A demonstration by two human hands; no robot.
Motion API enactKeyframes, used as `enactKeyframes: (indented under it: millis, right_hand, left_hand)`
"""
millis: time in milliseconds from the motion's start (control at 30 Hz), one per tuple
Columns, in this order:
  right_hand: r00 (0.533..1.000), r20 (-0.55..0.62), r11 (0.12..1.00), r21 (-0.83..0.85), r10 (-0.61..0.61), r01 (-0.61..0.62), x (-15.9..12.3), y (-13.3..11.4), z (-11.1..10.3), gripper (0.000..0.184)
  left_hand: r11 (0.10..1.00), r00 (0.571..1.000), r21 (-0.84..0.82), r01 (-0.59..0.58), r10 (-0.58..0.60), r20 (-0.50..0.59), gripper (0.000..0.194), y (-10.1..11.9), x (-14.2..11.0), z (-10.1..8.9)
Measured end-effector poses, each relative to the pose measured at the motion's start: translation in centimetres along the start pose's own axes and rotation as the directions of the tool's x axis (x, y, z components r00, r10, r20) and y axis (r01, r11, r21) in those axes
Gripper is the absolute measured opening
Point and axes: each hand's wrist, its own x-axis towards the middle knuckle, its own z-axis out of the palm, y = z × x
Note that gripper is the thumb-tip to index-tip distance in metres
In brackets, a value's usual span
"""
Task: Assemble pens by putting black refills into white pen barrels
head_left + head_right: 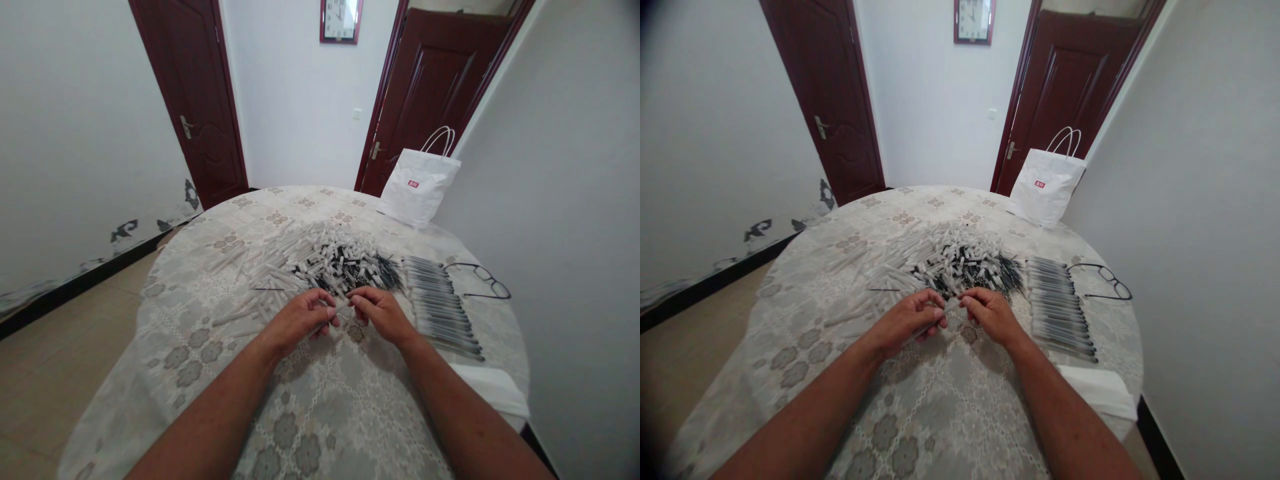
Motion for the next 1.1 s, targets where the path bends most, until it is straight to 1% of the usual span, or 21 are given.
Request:
enactKeyframes:
  millis: [100, 167, 233, 300, 367, 433, 533, 633, 733, 800, 833, 867, 900, 933, 967, 1000, 1033, 1100]
  right_hand:
    - [0.992, 0.124, 1.0, -0.025, 0.015, -0.012, 0.0, 0.1, 0.7, 0.032]
    - [0.987, 0.158, 1.0, -0.001, 0.03, -0.03, 0.0, 0.3, 1.0, 0.035]
    - [0.985, 0.16, 0.996, 0.047, 0.061, -0.069, 0.0, 0.4, 1.2, 0.038]
    - [0.986, 0.142, 0.99, 0.103, 0.083, -0.098, 0.0, 0.4, 1.3, 0.039]
    - [0.989, 0.125, 0.987, 0.131, 0.08, -0.097, -0.1, 0.5, 1.4, 0.038]
    - [0.991, 0.118, 0.989, 0.127, 0.058, -0.073, -0.1, 0.5, 1.4, 0.037]
    - [0.991, 0.128, 0.994, 0.096, 0.031, -0.044, -0.2, 0.4, 1.5, 0.036]
    - [0.991, 0.129, 0.996, 0.078, 0.031, -0.042, -0.3, 0.5, 1.7, 0.035]
    - [0.991, 0.13, 0.995, 0.089, 0.026, -0.038, -0.3, 0.9, 2.0, 0.036]
    - [0.994, 0.109, 0.992, 0.119, 0.029, -0.042, -0.2, 1.2, 2.0, 0.039]
    - [0.996, 0.076, 0.991, 0.124, 0.036, -0.045, -0.1, 1.3, 2.0, 0.04]
    - [0.999, 0.025, 0.994, 0.102, 0.042, -0.044, 0.0, 1.4, 1.9, 0.041]
    - [0.999, -0.039, 0.999, 0.04, 0.036, -0.034, 0.1, 1.4, 1.8, 0.041]
    - [0.995, -0.104, 0.998, -0.062, 0.005, -0.011, 0.1, 1.5, 1.7, 0.038]
    - [0.987, -0.15, 0.982, -0.189, -0.051, 0.022, 0.2, 1.5, 1.7, 0.033]
    - [0.979, -0.166, 0.947, -0.315, -0.122, 0.064, 0.3, 1.6, 1.6, 0.028]
    - [0.97, -0.152, 0.9, -0.422, -0.192, 0.112, 0.4, 1.7, 1.6, 0.023]
    - [0.956, -0.073, 0.811, -0.55, -0.285, 0.2, 0.5, 2.0, 1.9, 0.018]
  left_hand:
    - [0.983, 0.997, -0.176, 0.045, -0.033, 0.071, 0.022, -0.1, 0.0, -0.2]
    - [0.955, 0.995, -0.287, 0.072, -0.048, 0.089, 0.021, -0.1, 0.1, -0.3]
    - [0.919, 0.997, -0.391, 0.057, -0.034, 0.065, 0.022, -0.1, 0.3, -0.4]
    - [0.891, 1.0, -0.454, 0.008, -0.002, 0.015, 0.028, -0.1, 0.5, -0.5]
    - [0.884, 0.999, -0.466, -0.034, 0.021, -0.033, 0.03, -0.2, 0.7, -0.5]
    - [0.89, 0.998, -0.454, -0.05, 0.023, -0.064, 0.027, -0.5, 0.8, -0.4]
    - [0.905, 0.998, -0.423, -0.029, 0.006, -0.055, 0.027, -0.8, 0.8, -0.2]
    - [0.915, 0.999, -0.404, -0.009, -0.009, -0.043, 0.028, -0.9, 0.8, -0.1]
    - [0.905, 0.998, -0.426, 0.01, -0.032, -0.045, 0.025, -0.9, 0.8, 0.0]
    - [0.891, 0.998, -0.454, 0.011, -0.039, -0.05, 0.023, -0.8, 0.8, 0.0]
    - [0.882, 0.998, -0.472, 0.001, -0.033, -0.061, 0.023, -0.7, 0.8, 0.0]
    - [0.871, 0.996, -0.491, -0.021, -0.022, -0.081, 0.022, -0.6, 0.9, -0.1]
    - [0.858, 0.993, -0.511, -0.053, -0.007, -0.115, 0.021, -0.5, 0.9, -0.3]
    - [0.842, 0.987, -0.531, -0.093, 0.009, -0.16, 0.02, -0.3, 1.0, -0.5]
    - [0.824, 0.977, -0.549, -0.138, 0.022, -0.213, 0.02, -0.1, 1.0, -0.8]
    - [0.805, 0.961, -0.563, -0.187, 0.032, -0.274, 0.019, 0.0, 1.1, -1.1]
    - [0.784, 0.942, -0.574, -0.235, 0.038, -0.334, 0.018, 0.2, 1.2, -1.5]
    - [0.745, 0.905, -0.59, -0.312, 0.043, -0.424, 0.017, 0.4, 1.3, -2.1]
